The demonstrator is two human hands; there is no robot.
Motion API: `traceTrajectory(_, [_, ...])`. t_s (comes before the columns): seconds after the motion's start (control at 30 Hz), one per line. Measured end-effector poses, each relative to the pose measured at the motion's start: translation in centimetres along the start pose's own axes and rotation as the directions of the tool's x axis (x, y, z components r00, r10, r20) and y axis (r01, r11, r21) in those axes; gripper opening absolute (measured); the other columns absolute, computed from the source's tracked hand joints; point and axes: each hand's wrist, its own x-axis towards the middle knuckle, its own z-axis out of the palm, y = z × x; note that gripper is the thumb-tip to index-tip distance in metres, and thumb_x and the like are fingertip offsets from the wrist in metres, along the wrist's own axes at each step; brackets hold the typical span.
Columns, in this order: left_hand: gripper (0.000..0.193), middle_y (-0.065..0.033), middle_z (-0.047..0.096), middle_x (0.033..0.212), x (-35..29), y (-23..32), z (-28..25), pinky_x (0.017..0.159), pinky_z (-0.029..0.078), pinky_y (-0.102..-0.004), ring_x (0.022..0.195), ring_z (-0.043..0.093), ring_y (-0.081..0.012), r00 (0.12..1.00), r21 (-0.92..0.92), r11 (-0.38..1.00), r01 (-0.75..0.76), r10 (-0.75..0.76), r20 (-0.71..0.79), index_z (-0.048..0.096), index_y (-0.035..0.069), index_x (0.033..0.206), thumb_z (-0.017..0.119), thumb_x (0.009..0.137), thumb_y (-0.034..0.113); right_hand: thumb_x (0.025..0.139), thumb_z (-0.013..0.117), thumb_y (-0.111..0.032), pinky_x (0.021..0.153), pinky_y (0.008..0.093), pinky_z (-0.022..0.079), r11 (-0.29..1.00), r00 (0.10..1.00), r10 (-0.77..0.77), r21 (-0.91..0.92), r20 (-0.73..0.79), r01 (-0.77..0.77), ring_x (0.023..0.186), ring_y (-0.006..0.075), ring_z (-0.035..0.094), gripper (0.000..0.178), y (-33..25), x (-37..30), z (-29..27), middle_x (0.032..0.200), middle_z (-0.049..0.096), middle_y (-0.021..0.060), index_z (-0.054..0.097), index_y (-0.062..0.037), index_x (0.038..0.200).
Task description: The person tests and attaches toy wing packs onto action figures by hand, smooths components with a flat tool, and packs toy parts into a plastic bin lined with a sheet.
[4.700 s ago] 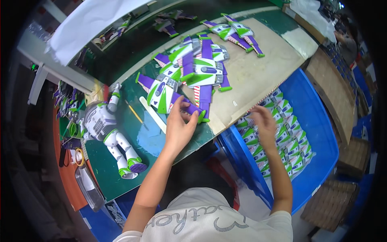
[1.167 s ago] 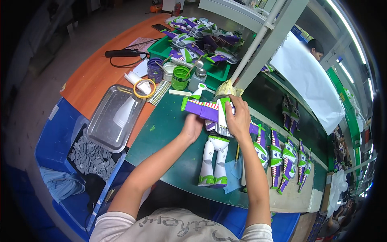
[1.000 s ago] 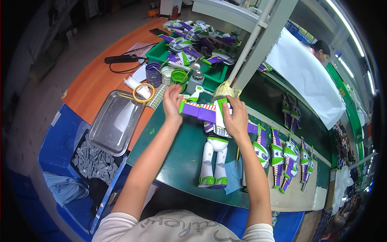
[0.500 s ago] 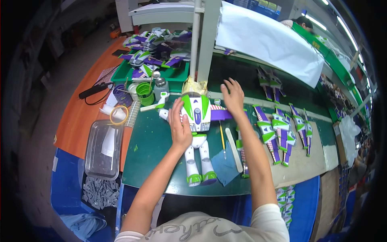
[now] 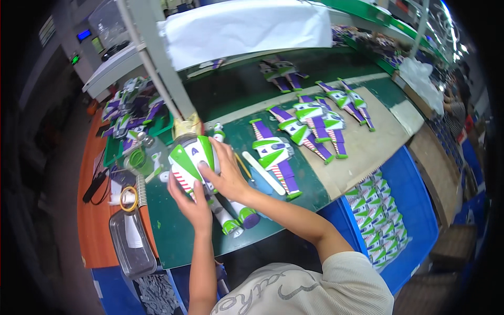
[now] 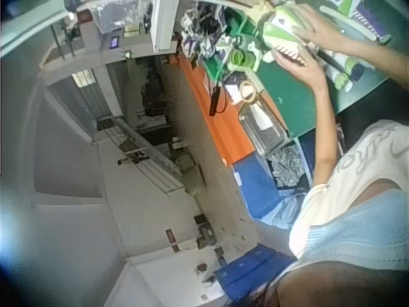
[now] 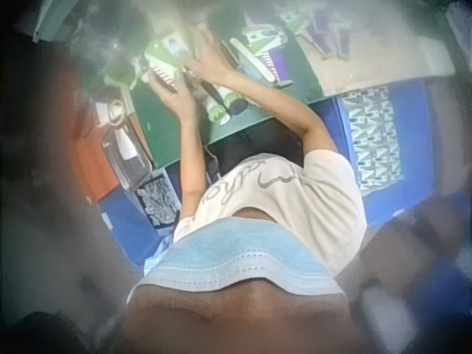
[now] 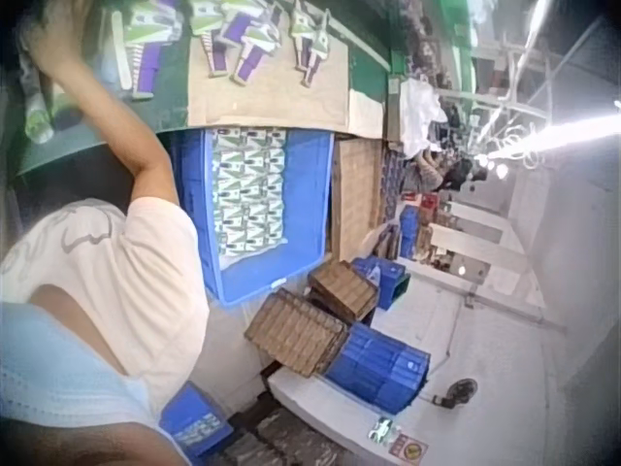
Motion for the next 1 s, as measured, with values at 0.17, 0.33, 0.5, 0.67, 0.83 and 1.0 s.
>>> traceTrajectory(0.17, [0.057,-0.0171,0.047,0.119,-6.9,4.9,1.3,0.093,0.041,-0.0349,0.107,0.052,-0.0234,0.977,-0.228,0.971,-0.073,0.116,0.181,0.037,-0.004,0.126,0.062,0.075,-0.006,0.069,0.075,-0.041,0.102,0.0437,0.029,1.0,0.998,-0.022,0.018,-0.054,0.023,0.122,0.0392,0.034,0.106,-3.5,-4.0,-8.7,0.131,0.029,0.0279,0.008,0.0007,0.141])
traceTrajectory(0.33, [0.057,-0.0209,0.046,0.113,-9.6,7.5,4.8,0.091,0.04,-0.0394,0.103,0.048,-0.0276,0.975,-0.516,0.852,-0.085,0.177,0.132,0.034,-0.002,0.121,0.056,0.08,0.029,0.061,0.08,-0.032,0.096,0.0401,0.033,0.991,0.985,-0.035,-0.132,-0.17,0.012,0.111,0.0325,0.04,0.079,-4.7,-8.9,-13.3,0.117,0.036,0.0188,0.038,-0.0037,0.121])
traceTrajectory(0.5, [0.063,-0.0191,0.042,0.114,-11.3,8.7,9.0,0.087,0.041,-0.0409,0.102,0.047,-0.0275,0.858,-0.708,0.694,-0.131,0.437,0.27,0.033,0.004,0.122,0.054,0.08,0.045,0.074,0.073,-0.037,0.09,0.0365,0.037,0.943,0.918,0.296,0.232,-0.264,-0.238,0.111,0.0286,0.039,0.066,-1.3,-13.1,-16.8,0.113,0.035,0.0193,0.04,0.0007,0.116])
traceTrajectory(0.67, [0.069,-0.0198,0.043,0.11,-18.3,10.8,12.1,0.085,0.044,-0.0449,0.095,0.054,-0.0326,0.676,-0.801,0.558,-0.215,0.677,0.291,0.035,0.007,0.123,0.062,0.073,0.047,0.077,0.072,-0.024,0.076,0.0261,0.042,0.845,0.839,0.432,0.472,-0.33,-0.25,0.086,0.0117,0.051,0.038,-1.3,-18.9,-23.1,0.091,0.052,0.0056,0.049,-0.0047,0.102])
traceTrajectory(0.83, [0.068,-0.0218,0.036,0.128,-18.2,10.6,12.8,0.099,0.03,-0.0457,0.117,0.039,-0.0335,0.626,-0.56,0.81,-0.174,0.53,0.572,0.037,0.004,0.125,0.061,0.077,0.046,0.084,0.06,-0.038,0.078,0.0278,0.044,0.823,0.526,0.567,0.467,-0.634,-0.324,0.083,0.0139,0.056,0.043,1.9,-27.7,-34.5,0.095,0.058,0.005,0.052,-0.0063,0.111])
traceTrajectory(1.0, [0.047,-0.0146,0.034,0.135,-14.6,5.9,13.0,0.103,0.028,-0.0379,0.125,0.033,-0.024,0.718,-0.112,0.993,0.028,0.058,0.694,0.034,0.0,0.131,0.051,0.089,0.012,0.063,0.071,-0.058,0.1,0.041,0.032,0.304,-0.106,0.566,0.327,-0.818,-0.895,0.117,0.0333,0.041,0.089,7.8,-44.2,-42.1,0.118,0.049,0.0234,0.043,-0.0018,0.127])
